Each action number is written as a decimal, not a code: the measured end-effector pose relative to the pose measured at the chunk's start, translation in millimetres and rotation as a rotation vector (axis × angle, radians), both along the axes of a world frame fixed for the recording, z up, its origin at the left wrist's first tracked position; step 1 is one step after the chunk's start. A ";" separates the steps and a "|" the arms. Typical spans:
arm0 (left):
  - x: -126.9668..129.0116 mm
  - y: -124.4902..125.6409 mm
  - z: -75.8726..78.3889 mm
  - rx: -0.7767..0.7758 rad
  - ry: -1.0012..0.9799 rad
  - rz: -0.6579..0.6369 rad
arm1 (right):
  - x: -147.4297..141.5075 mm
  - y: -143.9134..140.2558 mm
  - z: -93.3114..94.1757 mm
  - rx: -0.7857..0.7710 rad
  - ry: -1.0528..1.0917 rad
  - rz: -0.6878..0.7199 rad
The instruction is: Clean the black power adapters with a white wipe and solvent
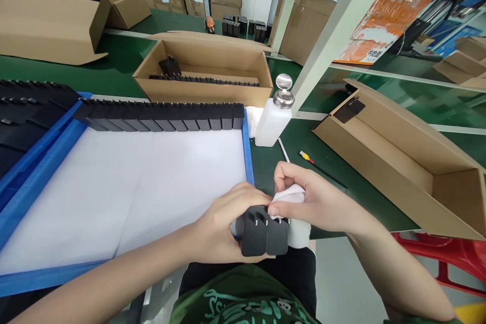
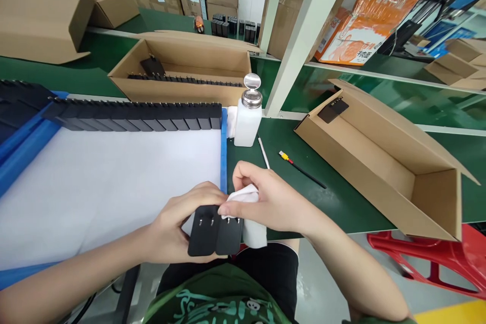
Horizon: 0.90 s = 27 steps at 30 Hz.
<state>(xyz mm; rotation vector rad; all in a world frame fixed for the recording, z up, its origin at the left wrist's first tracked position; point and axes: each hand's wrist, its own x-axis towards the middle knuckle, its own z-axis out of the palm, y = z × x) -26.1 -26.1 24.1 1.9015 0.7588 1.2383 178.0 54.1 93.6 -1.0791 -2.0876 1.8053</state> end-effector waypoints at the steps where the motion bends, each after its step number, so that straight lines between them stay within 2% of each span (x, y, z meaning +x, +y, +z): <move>1: -0.2 -0.5 0.4 -0.008 -0.001 0.001 | 1.1 0.0 -1.4 -0.025 0.019 0.016; 3: -0.4 -1.2 1.2 -0.032 0.007 0.002 | 3.5 -0.5 -5.0 -0.090 0.069 0.042; 6: 0.4 -0.6 0.5 -0.061 0.018 -0.003 | 5.6 -2.5 -11.8 -0.132 0.115 -0.009; 10: 2.4 0.9 -1.5 0.003 -0.001 -0.031 | 3.4 -4.7 -18.8 -0.217 0.148 -0.035; 14: 2.1 0.5 -0.2 0.007 -0.007 -0.003 | 3.5 -5.8 -20.8 -0.246 0.231 -0.041; 17: 0.6 0.1 1.6 0.038 -0.004 0.016 | 5.0 -11.2 -25.1 -0.227 0.352 -0.100; 22: -2.3 1.6 0.0 0.100 0.013 0.098 | 1.4 -33.6 -39.3 -0.157 0.577 -0.309; 27: -7.3 7.4 -0.9 0.183 0.019 0.118 | 3.2 -66.2 -50.9 -0.089 0.549 -0.368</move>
